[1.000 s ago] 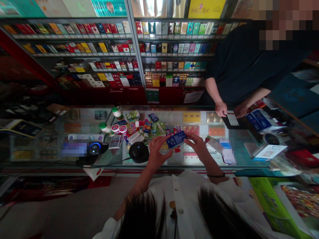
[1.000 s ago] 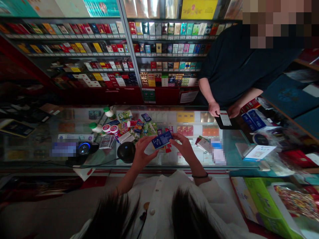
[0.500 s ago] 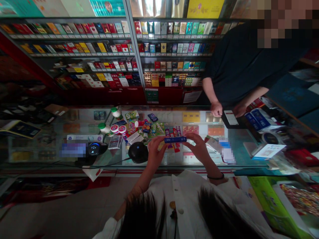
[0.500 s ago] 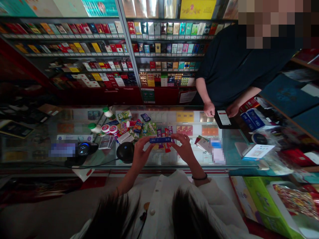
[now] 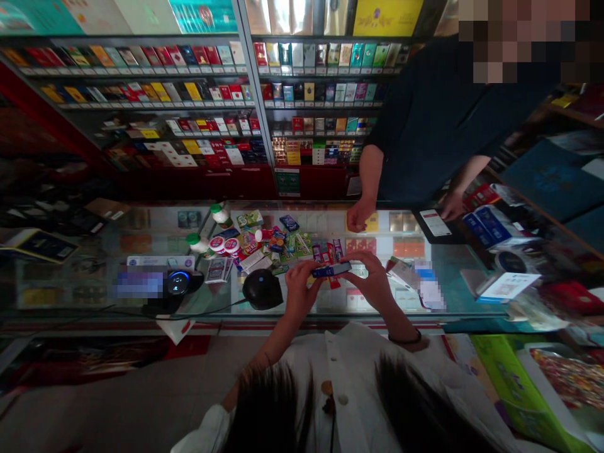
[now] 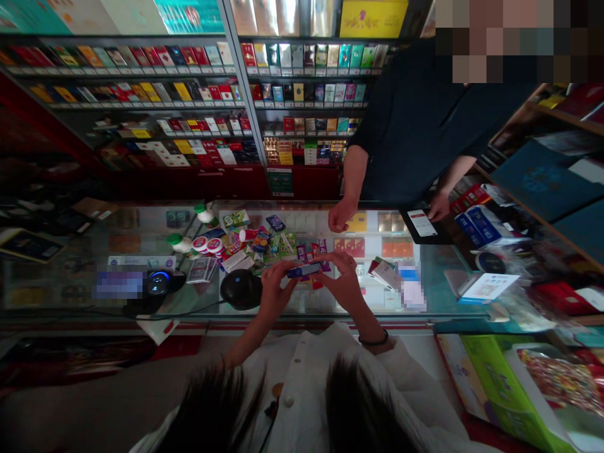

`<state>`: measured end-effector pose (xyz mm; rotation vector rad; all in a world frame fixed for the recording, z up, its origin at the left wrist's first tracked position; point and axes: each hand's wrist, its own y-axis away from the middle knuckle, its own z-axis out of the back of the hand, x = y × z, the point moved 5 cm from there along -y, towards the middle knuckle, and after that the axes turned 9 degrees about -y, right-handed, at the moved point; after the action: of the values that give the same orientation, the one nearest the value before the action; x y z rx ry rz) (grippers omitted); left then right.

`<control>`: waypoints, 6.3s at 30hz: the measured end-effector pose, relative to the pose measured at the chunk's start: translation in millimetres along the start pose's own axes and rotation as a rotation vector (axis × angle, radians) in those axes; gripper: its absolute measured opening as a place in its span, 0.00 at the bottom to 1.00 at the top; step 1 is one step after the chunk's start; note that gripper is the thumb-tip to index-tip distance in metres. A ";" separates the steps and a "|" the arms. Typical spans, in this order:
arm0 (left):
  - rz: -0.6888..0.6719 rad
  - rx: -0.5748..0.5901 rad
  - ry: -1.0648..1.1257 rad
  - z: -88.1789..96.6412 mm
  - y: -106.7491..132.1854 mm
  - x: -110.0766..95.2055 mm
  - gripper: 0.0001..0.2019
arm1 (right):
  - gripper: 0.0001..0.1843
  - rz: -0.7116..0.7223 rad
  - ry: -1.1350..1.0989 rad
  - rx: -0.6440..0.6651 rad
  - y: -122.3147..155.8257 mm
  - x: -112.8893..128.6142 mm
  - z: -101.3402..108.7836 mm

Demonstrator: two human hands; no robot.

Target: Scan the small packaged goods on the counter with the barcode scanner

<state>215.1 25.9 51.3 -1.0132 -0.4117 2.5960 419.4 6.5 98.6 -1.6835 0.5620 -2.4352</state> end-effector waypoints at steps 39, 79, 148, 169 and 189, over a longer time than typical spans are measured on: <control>0.302 -0.038 0.717 19.0 -19.1 11.4 0.20 | 0.29 0.230 0.402 0.061 5.7 10.8 -0.9; -0.031 -0.069 0.111 39.3 -10.5 -25.7 0.28 | 0.07 0.267 0.419 -0.253 2.4 20.4 10.6; 0.247 0.088 -0.399 -92.8 -36.8 45.3 0.36 | 0.23 -0.076 0.967 0.282 -127.6 -230.1 20.0; 0.139 0.123 -0.332 -88.7 -6.6 45.9 0.35 | 0.16 -0.294 0.873 0.078 -15.0 -157.5 -41.6; 0.026 0.059 -0.199 -19.3 -16.9 15.9 0.27 | 0.13 0.113 0.677 -0.108 23.8 -73.9 -1.9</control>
<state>220.7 50.3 34.5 -0.7486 -0.3690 2.7254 442.6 8.0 24.5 -0.7786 0.8404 -2.8957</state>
